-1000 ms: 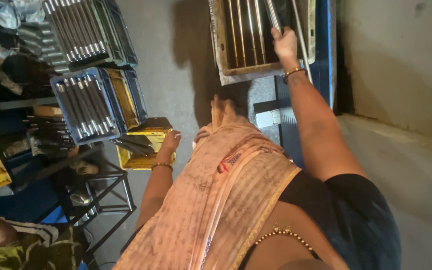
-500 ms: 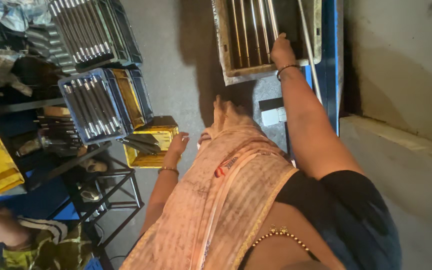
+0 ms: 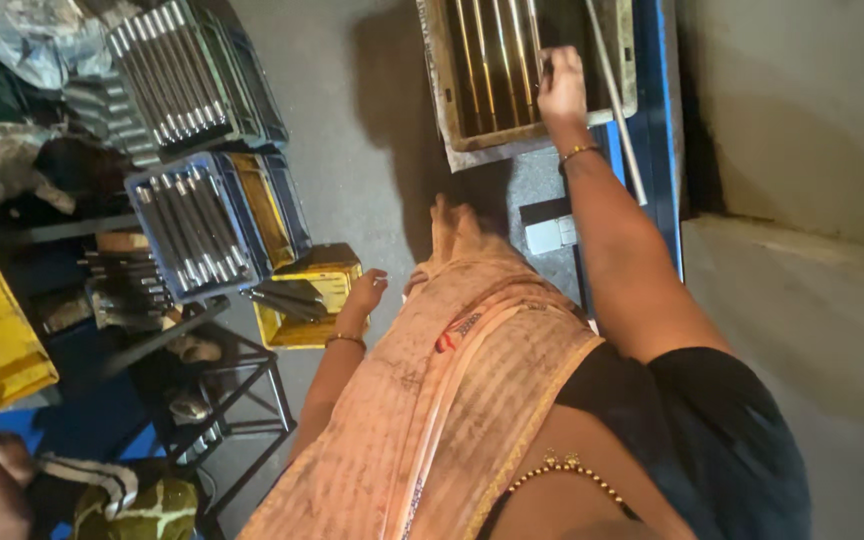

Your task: The person picks up metal rods from a rack, wipes them with a cloth, and places them into a tray. The person also wipes the surface of a machine with a cloth.

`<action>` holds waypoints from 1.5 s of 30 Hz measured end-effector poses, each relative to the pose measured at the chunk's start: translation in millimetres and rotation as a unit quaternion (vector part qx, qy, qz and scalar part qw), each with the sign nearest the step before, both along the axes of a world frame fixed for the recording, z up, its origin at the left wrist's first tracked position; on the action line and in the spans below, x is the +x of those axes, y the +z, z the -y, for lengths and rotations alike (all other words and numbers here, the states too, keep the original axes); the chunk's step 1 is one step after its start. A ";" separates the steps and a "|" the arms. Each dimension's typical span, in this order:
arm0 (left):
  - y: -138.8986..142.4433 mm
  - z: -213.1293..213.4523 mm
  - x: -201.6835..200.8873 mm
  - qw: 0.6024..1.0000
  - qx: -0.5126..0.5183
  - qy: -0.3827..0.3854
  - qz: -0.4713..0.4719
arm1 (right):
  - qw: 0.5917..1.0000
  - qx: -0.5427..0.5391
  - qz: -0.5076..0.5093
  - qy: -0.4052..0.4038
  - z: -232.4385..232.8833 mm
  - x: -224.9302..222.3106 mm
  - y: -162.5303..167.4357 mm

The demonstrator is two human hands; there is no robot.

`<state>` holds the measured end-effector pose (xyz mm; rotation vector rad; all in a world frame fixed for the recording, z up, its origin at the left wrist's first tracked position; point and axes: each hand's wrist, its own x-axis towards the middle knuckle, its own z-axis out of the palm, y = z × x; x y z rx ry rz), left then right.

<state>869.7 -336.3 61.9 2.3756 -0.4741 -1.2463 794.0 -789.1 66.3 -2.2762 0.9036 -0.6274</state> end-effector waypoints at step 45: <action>-17.2 2.7 -1.4 0.874 0.026 -0.478 0.086 | 0.908 0.263 -0.227 -0.235 -333.3 -338.7 -5.3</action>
